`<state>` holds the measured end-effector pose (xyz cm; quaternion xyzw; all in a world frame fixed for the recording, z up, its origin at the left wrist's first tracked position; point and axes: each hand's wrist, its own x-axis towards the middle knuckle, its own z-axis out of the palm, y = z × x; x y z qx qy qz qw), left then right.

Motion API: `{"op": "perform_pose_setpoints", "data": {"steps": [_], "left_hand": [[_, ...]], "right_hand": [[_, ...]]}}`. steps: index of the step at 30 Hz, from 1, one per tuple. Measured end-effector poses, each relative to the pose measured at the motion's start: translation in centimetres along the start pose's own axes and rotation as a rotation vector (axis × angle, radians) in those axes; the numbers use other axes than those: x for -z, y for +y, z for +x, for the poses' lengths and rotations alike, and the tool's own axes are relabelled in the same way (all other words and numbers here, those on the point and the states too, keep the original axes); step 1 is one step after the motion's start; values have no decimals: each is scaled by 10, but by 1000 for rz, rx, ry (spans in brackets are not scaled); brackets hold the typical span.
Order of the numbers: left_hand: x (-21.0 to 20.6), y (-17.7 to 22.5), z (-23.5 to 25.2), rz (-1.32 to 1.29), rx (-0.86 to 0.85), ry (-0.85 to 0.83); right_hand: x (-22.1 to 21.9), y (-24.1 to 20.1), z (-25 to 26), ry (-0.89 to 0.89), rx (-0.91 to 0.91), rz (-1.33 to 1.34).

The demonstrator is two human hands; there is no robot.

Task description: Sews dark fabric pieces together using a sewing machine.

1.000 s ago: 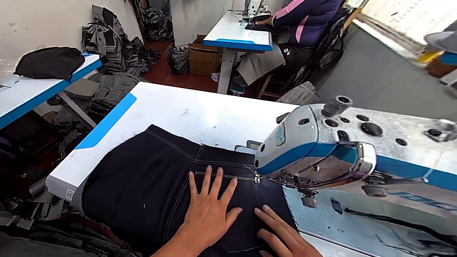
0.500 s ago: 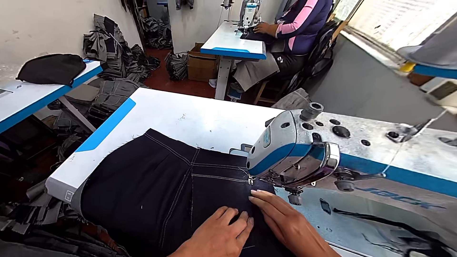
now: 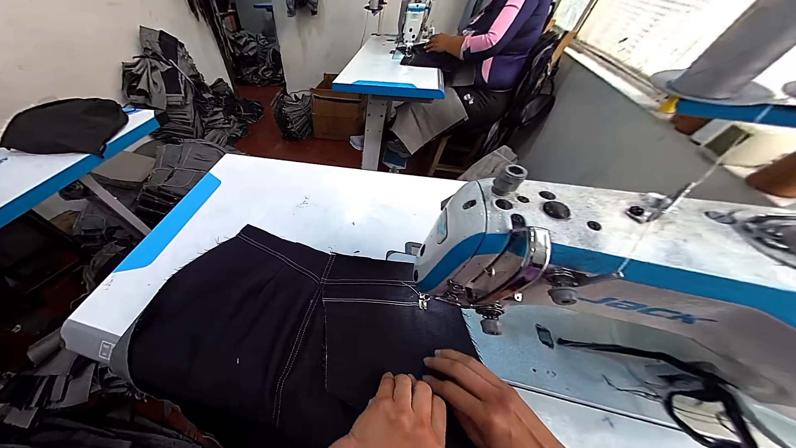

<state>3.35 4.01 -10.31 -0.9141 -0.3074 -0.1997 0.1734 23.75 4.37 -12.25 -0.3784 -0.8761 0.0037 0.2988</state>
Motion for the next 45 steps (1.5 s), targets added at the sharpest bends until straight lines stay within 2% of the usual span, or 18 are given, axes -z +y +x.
{"op": "perform_pose_setpoints", "data": {"steps": [2,4,7,10,14,24,28,31,35,40,42,45], "left_hand": [[-10,-6,-1,-70,74,133],[-11,-17,2,-249,235,129],[7,-46,14,-707,536,-204],[9,-66,20,-909,630,-405],[10,-67,19,-929,652,-397],[-6,-50,14,-845,731,-171],[-22,-43,5,-714,532,159],[-27,-45,-4,-498,321,288],[-25,-43,-10,-280,177,286],[-26,-45,-12,-294,151,276],[-23,-44,-11,-468,248,216],[-4,-54,-4,-837,530,-63]], "right_hand": [[-5,5,4,16,0,14],[-8,7,12,23,-11,19],[-5,10,26,-22,-86,101],[0,21,41,-124,-133,193],[3,32,51,-220,-151,290],[4,31,49,-232,-237,315],[3,31,48,-235,-255,330],[0,30,47,-216,-279,330],[0,25,46,-224,-262,297],[-1,24,47,-215,-190,235],[-4,25,45,-180,-165,224],[-4,27,40,-160,-142,268]]}}
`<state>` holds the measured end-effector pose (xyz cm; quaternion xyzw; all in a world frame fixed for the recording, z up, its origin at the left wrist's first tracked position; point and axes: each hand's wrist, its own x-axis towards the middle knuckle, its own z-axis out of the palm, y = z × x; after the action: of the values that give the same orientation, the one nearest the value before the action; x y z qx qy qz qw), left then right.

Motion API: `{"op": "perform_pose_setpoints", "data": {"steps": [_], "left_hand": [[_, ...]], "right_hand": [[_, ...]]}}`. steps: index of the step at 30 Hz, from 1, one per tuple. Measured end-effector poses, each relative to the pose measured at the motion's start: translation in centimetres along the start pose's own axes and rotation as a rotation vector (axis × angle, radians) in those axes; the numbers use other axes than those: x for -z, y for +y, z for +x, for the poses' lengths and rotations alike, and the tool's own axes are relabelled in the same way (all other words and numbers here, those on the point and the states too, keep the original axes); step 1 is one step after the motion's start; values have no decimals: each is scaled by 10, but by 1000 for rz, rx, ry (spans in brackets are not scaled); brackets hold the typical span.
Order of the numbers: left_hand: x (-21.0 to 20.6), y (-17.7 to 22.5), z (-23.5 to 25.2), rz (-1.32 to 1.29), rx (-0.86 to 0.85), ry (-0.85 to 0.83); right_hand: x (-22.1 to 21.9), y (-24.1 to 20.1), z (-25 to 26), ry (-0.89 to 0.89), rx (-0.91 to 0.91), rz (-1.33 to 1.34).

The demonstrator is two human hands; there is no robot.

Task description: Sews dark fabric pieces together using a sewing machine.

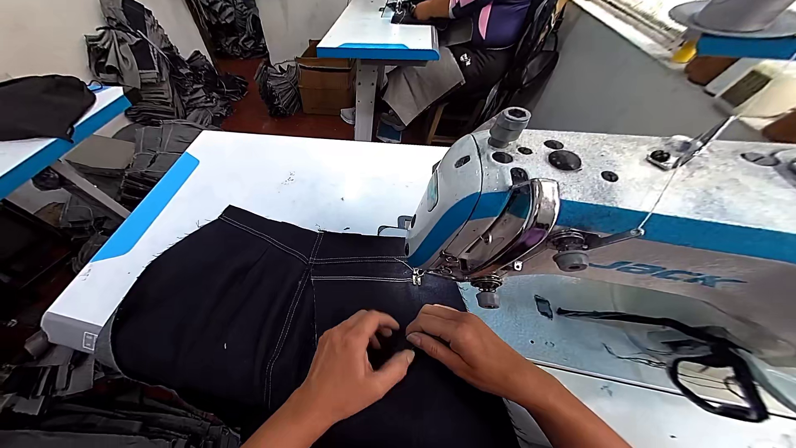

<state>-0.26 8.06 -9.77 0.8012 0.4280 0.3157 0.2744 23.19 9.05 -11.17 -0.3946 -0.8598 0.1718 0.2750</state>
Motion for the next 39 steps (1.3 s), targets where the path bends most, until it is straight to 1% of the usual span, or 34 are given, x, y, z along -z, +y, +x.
{"op": "perform_pose_setpoints", "data": {"steps": [2,4,5,8,14,20,23,28,29,34,36,39], "left_hand": [[14,9,10,-58,182,-188],[20,20,20,21,273,-336],[20,25,23,64,296,-380],[17,31,25,115,328,-395],[15,32,23,43,400,-344],[3,25,17,43,329,-221],[-3,22,13,93,256,-164],[-1,21,-6,221,111,-140],[1,22,-13,241,96,-114],[-1,6,-48,374,-31,146],[-2,1,-52,397,-90,191],[0,-6,-51,386,-149,209]], "right_hand": [[-1,1,-3,14,6,25],[-3,3,-6,48,17,19],[-4,4,-6,66,22,12],[-5,6,-7,91,46,-4],[10,11,-2,-50,114,39],[10,7,1,-59,70,6],[10,5,2,-59,61,-18],[9,7,1,-30,109,-46],[8,8,0,-20,122,-42],[9,11,0,21,181,-25],[10,12,0,27,205,-10],[8,10,-2,66,231,-24]]}}
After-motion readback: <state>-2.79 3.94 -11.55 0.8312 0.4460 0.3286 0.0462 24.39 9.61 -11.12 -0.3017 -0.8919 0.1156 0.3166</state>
